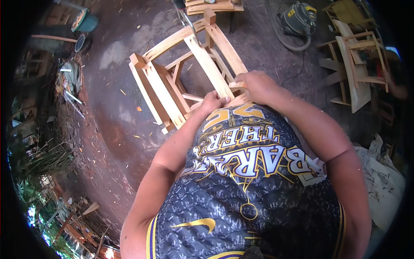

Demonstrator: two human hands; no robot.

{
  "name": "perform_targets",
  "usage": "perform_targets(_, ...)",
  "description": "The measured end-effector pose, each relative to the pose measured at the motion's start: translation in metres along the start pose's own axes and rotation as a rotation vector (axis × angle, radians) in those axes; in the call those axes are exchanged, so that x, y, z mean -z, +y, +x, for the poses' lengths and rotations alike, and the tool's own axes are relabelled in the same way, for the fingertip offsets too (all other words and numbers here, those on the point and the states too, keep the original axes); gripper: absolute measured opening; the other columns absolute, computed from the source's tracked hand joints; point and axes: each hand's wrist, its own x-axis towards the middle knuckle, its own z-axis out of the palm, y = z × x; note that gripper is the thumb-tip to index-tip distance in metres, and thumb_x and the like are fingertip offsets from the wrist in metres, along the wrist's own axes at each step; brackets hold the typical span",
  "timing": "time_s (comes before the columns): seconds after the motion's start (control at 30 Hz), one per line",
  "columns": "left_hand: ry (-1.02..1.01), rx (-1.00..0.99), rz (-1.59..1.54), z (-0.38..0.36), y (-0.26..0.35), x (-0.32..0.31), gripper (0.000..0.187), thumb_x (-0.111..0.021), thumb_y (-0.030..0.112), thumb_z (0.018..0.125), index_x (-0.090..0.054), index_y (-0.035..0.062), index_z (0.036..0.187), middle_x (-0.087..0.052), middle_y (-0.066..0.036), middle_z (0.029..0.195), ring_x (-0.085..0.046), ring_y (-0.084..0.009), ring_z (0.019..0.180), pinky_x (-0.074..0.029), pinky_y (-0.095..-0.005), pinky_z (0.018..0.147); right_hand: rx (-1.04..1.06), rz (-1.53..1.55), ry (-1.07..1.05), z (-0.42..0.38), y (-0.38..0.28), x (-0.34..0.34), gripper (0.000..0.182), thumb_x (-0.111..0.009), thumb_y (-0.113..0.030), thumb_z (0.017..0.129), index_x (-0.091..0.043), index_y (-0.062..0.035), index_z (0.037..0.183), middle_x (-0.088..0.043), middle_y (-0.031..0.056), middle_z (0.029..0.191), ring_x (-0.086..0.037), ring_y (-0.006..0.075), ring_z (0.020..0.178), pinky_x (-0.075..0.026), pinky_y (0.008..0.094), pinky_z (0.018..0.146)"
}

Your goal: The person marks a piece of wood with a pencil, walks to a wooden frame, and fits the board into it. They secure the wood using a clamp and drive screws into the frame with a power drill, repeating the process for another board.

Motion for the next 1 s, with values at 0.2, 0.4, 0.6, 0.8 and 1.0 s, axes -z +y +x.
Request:
perform_targets(0.2, 0.002, -0.004, -0.011, -0.001, 0.0, -0.001, 0.024, -0.073, 0.012, 0.086, -0.065, -0.0032, 0.102, -0.07, -0.008, 0.089, -0.064, -0.0116, 0.075, -0.052, -0.0285, 0.069, 0.112, -0.165, -0.17, 0.007, -0.006, 0.021, 0.052, -0.079, -0.012, 0.069, -0.065, -0.0128, 0.12, -0.067, 0.0184, 0.107, -0.064, 0.0329, 0.103, -0.051, 0.0407, 0.09)
perform_targets(0.4, 0.02, -0.01, 0.06, 0.01, -0.016, 0.0, 0.027, -0.073, 0.015, 0.085, -0.064, -0.0028, 0.104, -0.07, -0.008, 0.088, -0.064, -0.0121, 0.075, -0.052, -0.0289, 0.07, 0.22, -0.317, -0.384, 0.012, -0.02, 0.033, 0.048, -0.072, -0.011, 0.077, -0.064, -0.0144, 0.124, -0.065, 0.0171, 0.114, -0.064, 0.0315, 0.106, -0.05, 0.0401, 0.092)
perform_targets(0.6, 0.062, -0.055, 0.161, -0.005, 0.004, -0.005, 0.034, -0.073, 0.017, 0.084, -0.062, -0.0035, 0.109, -0.07, -0.01, 0.092, -0.065, -0.0144, 0.079, -0.052, -0.0307, 0.074, 0.294, -0.359, -0.461, 0.022, -0.017, 0.035, 0.044, -0.069, -0.011, 0.079, -0.065, -0.0142, 0.122, -0.066, 0.0171, 0.112, -0.063, 0.032, 0.106, -0.049, 0.0406, 0.093)
perform_targets(0.8, 0.024, -0.026, 0.135, -0.016, 0.017, -0.008, 0.033, -0.071, 0.015, 0.088, -0.059, -0.0038, 0.113, -0.069, -0.008, 0.096, -0.063, -0.0118, 0.083, -0.051, -0.0281, 0.076, 0.261, -0.28, -0.409, 0.019, -0.008, 0.031, 0.042, -0.072, -0.015, 0.076, -0.067, -0.0105, 0.117, -0.068, 0.0178, 0.106, -0.064, 0.0321, 0.105, -0.05, 0.0404, 0.09)
perform_targets(1.0, 0.078, 0.022, 0.16, -0.032, 0.045, -0.017, 0.043, -0.077, 0.017, 0.082, -0.059, -0.0034, 0.115, -0.069, -0.008, 0.096, -0.063, -0.0126, 0.083, -0.05, -0.0274, 0.077, 0.495, 0.129, -0.326, 0.031, 0.061, 0.028, 0.042, -0.076, -0.021, 0.072, -0.067, -0.0069, 0.111, -0.065, 0.0165, 0.11, -0.064, 0.0296, 0.103, -0.05, 0.0377, 0.087)
